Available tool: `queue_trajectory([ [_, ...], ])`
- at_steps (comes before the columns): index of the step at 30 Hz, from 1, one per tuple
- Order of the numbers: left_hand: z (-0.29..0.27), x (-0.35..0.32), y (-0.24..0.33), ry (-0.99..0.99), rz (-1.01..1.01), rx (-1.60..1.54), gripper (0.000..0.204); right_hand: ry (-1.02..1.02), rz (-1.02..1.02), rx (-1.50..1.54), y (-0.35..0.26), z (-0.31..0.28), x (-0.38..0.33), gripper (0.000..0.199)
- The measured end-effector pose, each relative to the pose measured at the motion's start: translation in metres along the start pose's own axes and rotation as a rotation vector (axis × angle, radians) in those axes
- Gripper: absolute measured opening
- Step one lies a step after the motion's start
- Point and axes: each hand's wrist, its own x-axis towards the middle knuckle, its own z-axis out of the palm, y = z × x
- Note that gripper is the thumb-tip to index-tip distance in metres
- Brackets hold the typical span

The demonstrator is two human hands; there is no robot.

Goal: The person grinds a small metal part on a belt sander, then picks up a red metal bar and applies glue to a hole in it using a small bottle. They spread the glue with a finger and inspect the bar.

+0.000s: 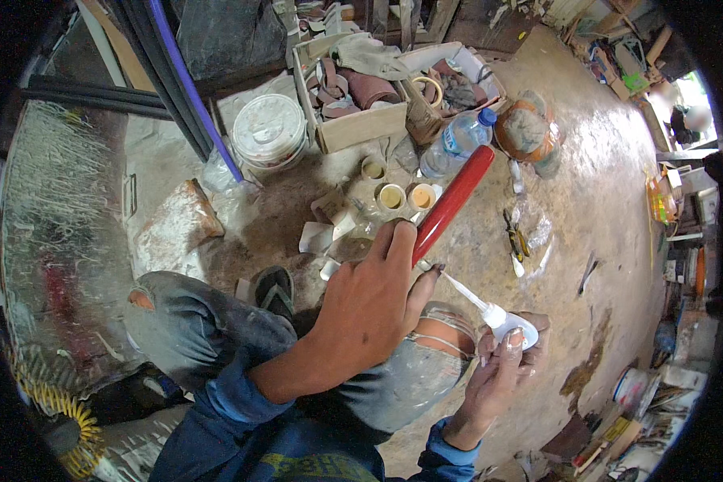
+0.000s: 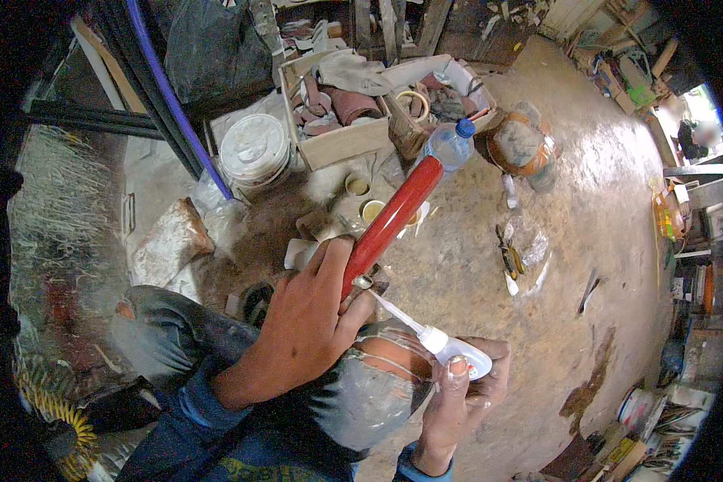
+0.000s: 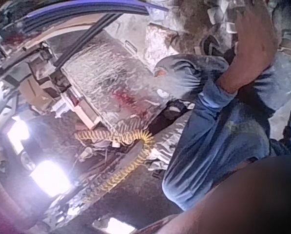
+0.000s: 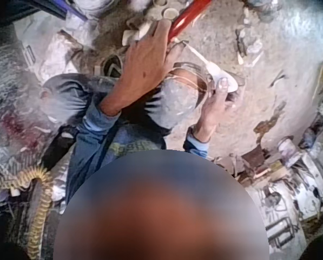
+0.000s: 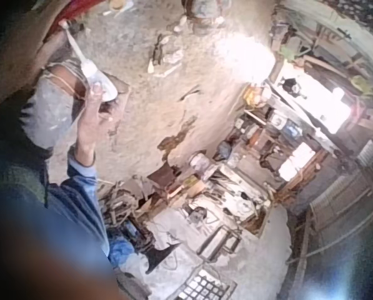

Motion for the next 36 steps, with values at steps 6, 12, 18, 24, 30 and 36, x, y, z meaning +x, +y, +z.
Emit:
queue_trajectory([
  [6, -0.002, 0.0, 0.002, -0.028, -0.051, -0.071, 0.046, 0.01, -0.004, -0.027, 0.002, 0.003, 0.003, 0.032],
  [12, -0.007, -0.001, 0.003, -0.008, 0.024, 0.009, 0.043, 0.068, 0.002, 0.083, 0.0, 0.006, -0.003, 0.036],
  [18, -0.021, 0.007, 0.002, -0.16, -0.03, -0.312, 0.042, 0.329, -0.056, 0.15, 0.004, 0.003, -0.022, 0.04],
  [24, -0.04, 0.015, 0.01, -0.186, 0.02, -0.481, 0.039, 0.161, -0.21, 0.028, 0.031, -0.007, -0.032, 0.035],
  [30, -0.037, 0.044, 0.026, -0.33, -0.071, -0.839, 0.037, 0.235, -0.236, -0.032, 0.032, -0.001, -0.03, 0.042],
  [36, -0.041, 0.042, 0.032, -0.325, -0.071, -0.808, 0.034, 0.214, -0.229, 0.056, 0.015, 0.001, -0.017, 0.044],
])
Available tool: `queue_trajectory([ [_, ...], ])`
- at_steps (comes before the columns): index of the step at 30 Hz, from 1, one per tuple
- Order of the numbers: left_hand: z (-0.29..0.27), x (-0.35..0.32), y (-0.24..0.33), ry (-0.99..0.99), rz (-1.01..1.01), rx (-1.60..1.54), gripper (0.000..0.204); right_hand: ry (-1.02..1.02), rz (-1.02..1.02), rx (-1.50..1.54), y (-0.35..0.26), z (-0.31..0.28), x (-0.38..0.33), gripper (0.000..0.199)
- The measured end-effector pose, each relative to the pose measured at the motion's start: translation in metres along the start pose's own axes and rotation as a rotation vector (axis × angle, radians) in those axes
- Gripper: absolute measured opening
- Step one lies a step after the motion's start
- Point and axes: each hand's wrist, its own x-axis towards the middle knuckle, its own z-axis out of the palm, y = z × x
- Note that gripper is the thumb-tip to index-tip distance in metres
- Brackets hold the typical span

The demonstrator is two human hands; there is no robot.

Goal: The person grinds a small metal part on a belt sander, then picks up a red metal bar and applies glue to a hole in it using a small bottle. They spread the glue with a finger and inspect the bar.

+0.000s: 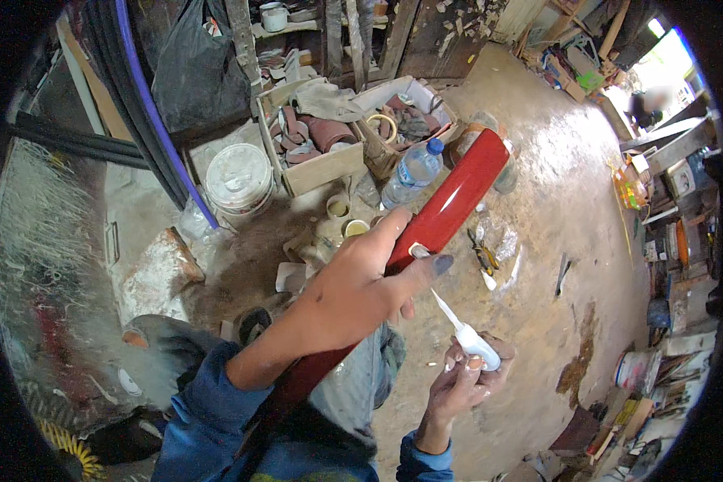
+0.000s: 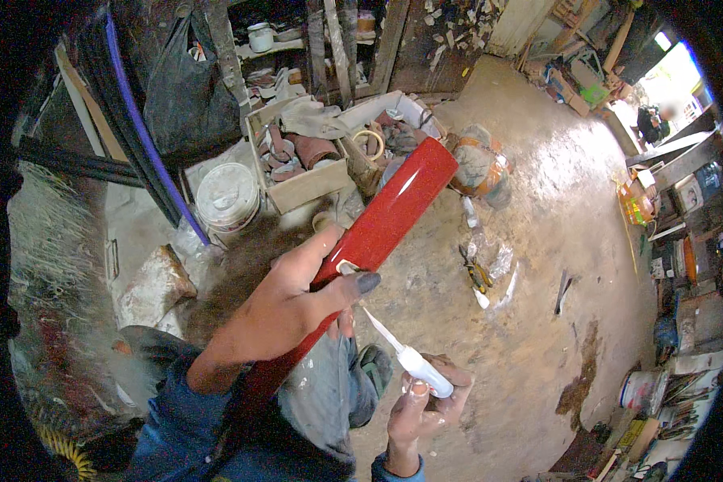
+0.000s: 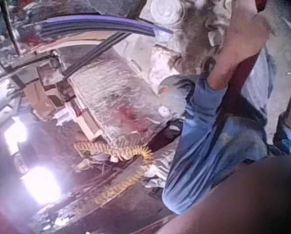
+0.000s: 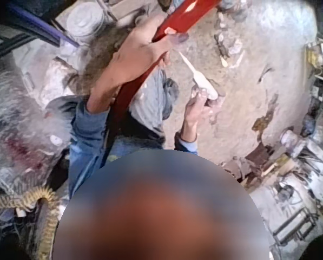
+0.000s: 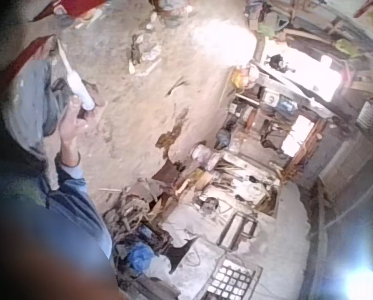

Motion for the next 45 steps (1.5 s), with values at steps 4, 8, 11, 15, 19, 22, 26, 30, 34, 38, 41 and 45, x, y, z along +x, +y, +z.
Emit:
queue_trajectory([
  [4, 0.011, -0.006, 0.004, 0.1, 0.133, 0.212, 0.03, 0.004, -0.059, -0.023, 0.002, 0.005, 0.002, 0.046],
  [8, 0.019, -0.009, 0.007, 0.205, 0.257, 0.43, 0.036, 0.048, -0.086, -0.027, 0.005, 0.007, 0.004, 0.046],
  [11, 0.017, -0.009, 0.006, 0.237, 0.222, 0.562, 0.041, 0.155, -0.092, 0.02, -0.004, 0.002, 0.009, 0.044],
  [15, 0.014, -0.015, 0.003, 0.251, 0.183, 0.731, 0.043, 0.282, -0.14, -0.006, -0.028, -0.006, 0.013, 0.052],
  [19, 0.013, -0.03, 0.003, 0.191, 0.177, 0.711, 0.044, 0.183, -0.064, -0.046, -0.044, -0.002, 0.01, 0.056],
  [22, 0.009, -0.042, 0.002, 0.175, 0.151, 0.684, 0.047, 0.082, -0.026, -0.064, -0.046, 0.001, 0.008, 0.057],
  [26, 0.007, -0.05, 0.0, 0.215, 0.145, 0.712, 0.051, 0.005, -0.112, -0.161, -0.045, 0.004, 0.005, 0.044],
  [30, 0.01, -0.051, -0.004, 0.23, 0.142, 0.768, 0.053, 0.067, -0.079, -0.162, -0.049, 0.006, 0.001, 0.048],
  [34, 0.012, -0.049, -0.006, 0.243, 0.186, 0.763, 0.054, 0.012, -0.129, -0.248, -0.054, 0.005, 0.0, 0.053],
  [38, 0.014, -0.048, -0.006, 0.254, 0.214, 0.813, 0.053, 0.057, -0.095, -0.303, -0.054, 0.005, 0.003, 0.055],
  [41, 0.015, -0.047, -0.006, 0.26, 0.23, 0.836, 0.052, 0.11, -0.13, -0.354, -0.055, 0.005, 0.003, 0.056],
  [45, 0.015, -0.046, -0.005, 0.24, 0.182, 0.771, 0.051, 0.082, -0.033, -0.405, -0.064, 0.007, -0.002, 0.062],
])
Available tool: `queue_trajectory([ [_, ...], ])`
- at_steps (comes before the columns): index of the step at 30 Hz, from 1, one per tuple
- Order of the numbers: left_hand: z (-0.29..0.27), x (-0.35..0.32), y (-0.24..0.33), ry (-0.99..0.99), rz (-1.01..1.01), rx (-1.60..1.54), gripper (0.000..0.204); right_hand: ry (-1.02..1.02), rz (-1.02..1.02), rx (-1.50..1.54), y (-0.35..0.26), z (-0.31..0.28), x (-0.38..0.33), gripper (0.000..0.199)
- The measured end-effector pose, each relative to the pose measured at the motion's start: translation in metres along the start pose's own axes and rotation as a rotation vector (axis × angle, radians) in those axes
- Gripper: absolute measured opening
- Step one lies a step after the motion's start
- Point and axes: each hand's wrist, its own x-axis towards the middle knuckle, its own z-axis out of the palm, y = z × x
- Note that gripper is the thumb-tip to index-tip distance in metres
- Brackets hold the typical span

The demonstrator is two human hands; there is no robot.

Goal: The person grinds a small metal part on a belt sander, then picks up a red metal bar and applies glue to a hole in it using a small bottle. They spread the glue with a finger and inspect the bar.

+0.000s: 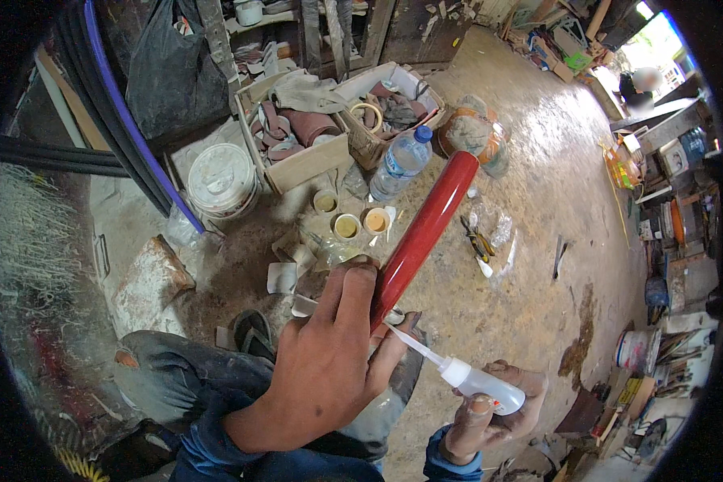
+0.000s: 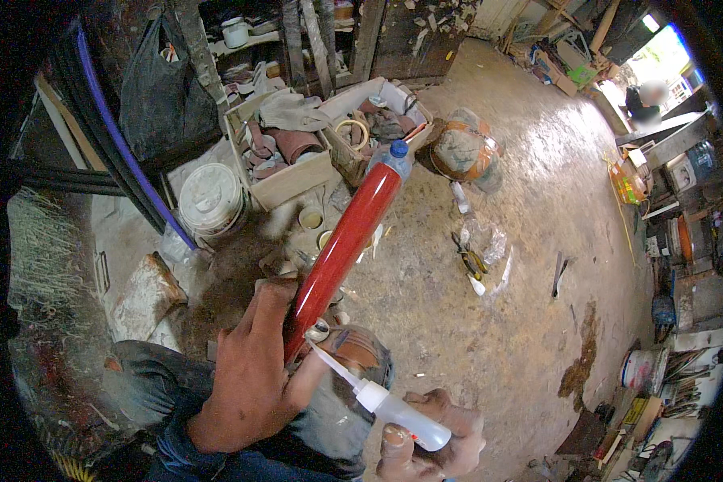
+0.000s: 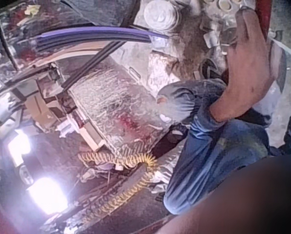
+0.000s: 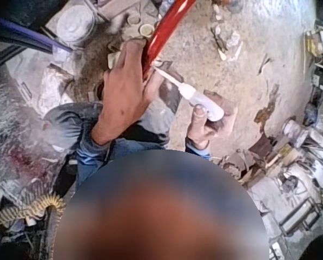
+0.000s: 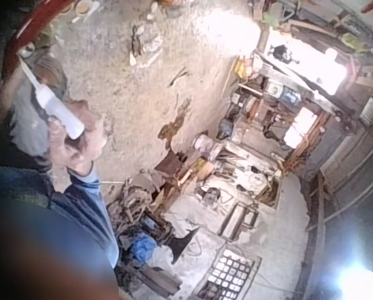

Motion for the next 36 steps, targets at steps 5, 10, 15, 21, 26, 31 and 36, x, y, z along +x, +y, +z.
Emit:
queue_trajectory([
  [5, 0.001, 0.001, 0.0, -0.002, 0.003, -0.011, 0.05, 0.025, -0.056, -0.136, -0.003, -0.004, -0.005, 0.066],
  [10, 0.001, 0.001, -0.001, 0.002, 0.011, 0.02, 0.049, 0.013, -0.193, -0.18, 0.001, -0.008, -0.008, 0.063],
  [15, 0.002, 0.002, -0.002, 0.003, -0.002, 0.005, 0.05, 0.033, -0.205, -0.195, -0.003, 0.001, -0.011, 0.063],
  [21, 0.003, 0.003, -0.004, 0.016, 0.0, -0.004, 0.049, 0.011, -0.294, -0.219, 0.007, -0.006, -0.015, 0.066],
  [26, 0.003, 0.003, -0.006, 0.02, -0.005, -0.023, 0.05, -0.116, -0.449, -0.292, 0.023, -0.018, -0.012, 0.077],
  [31, 0.0, 0.004, -0.008, 0.023, -0.012, -0.078, 0.048, 0.113, -0.277, 0.019, 0.012, -0.01, -0.014, 0.057],
  [36, -0.007, 0.008, -0.015, -0.038, -0.08, -0.176, 0.044, 0.361, -0.064, 0.232, 0.013, -0.023, -0.012, 0.041],
])
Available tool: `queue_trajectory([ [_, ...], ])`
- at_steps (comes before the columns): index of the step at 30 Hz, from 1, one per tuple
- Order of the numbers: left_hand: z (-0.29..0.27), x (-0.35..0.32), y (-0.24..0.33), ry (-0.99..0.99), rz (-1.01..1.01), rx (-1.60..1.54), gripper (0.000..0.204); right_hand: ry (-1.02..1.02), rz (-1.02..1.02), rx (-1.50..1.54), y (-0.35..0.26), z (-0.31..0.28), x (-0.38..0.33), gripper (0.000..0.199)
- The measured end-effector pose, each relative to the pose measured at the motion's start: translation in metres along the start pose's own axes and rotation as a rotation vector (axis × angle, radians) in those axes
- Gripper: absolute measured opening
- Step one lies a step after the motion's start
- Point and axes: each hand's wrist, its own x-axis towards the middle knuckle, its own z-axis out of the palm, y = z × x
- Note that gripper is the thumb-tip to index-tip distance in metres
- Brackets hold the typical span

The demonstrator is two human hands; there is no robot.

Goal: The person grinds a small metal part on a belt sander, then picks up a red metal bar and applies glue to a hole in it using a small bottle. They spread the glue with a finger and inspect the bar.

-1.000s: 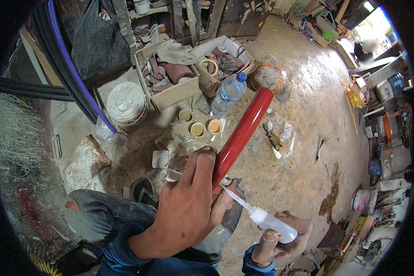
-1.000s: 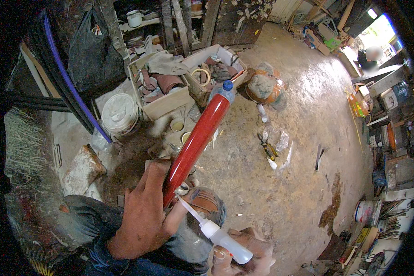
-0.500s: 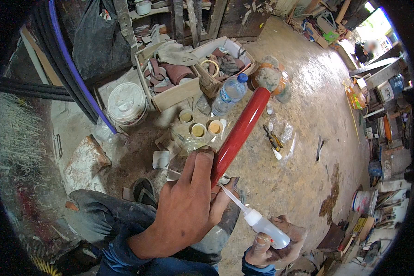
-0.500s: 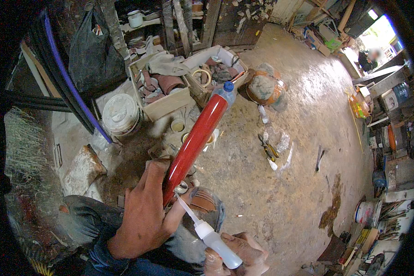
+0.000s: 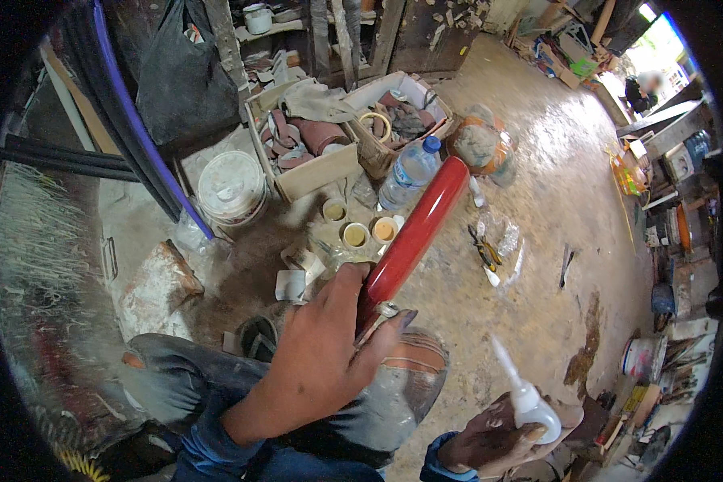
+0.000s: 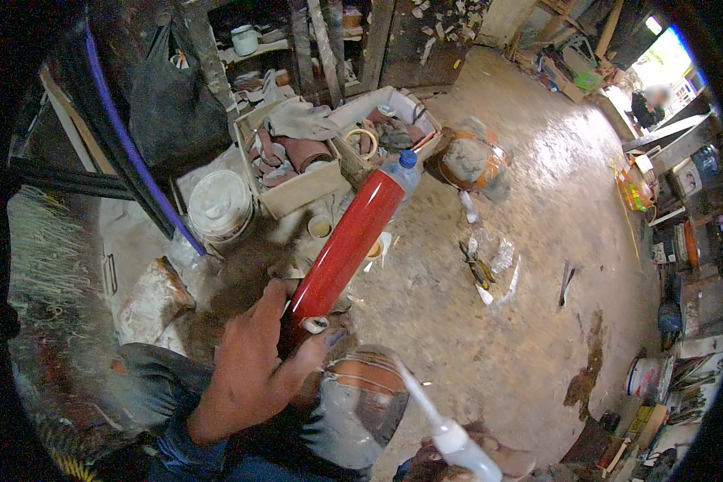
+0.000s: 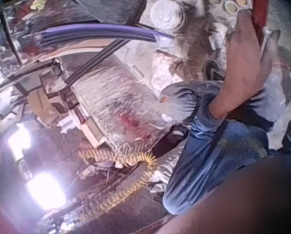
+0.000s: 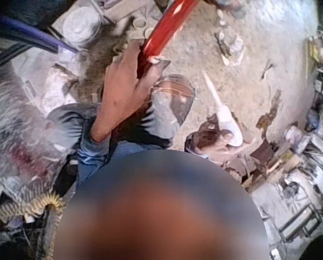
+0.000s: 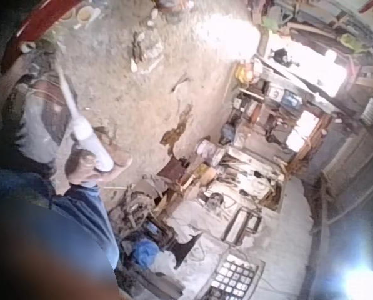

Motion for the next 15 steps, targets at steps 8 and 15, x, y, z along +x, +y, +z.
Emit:
queue_trajectory([
  [8, -0.015, 0.009, -0.009, -0.052, -0.13, -0.254, 0.035, 0.417, 0.218, 0.292, 0.035, 0.023, 0.0, 0.042],
  [15, -0.028, 0.013, -0.023, -0.106, -0.251, -0.746, 0.043, 0.327, 0.259, 0.134, 0.024, 0.039, 0.009, 0.033],
])
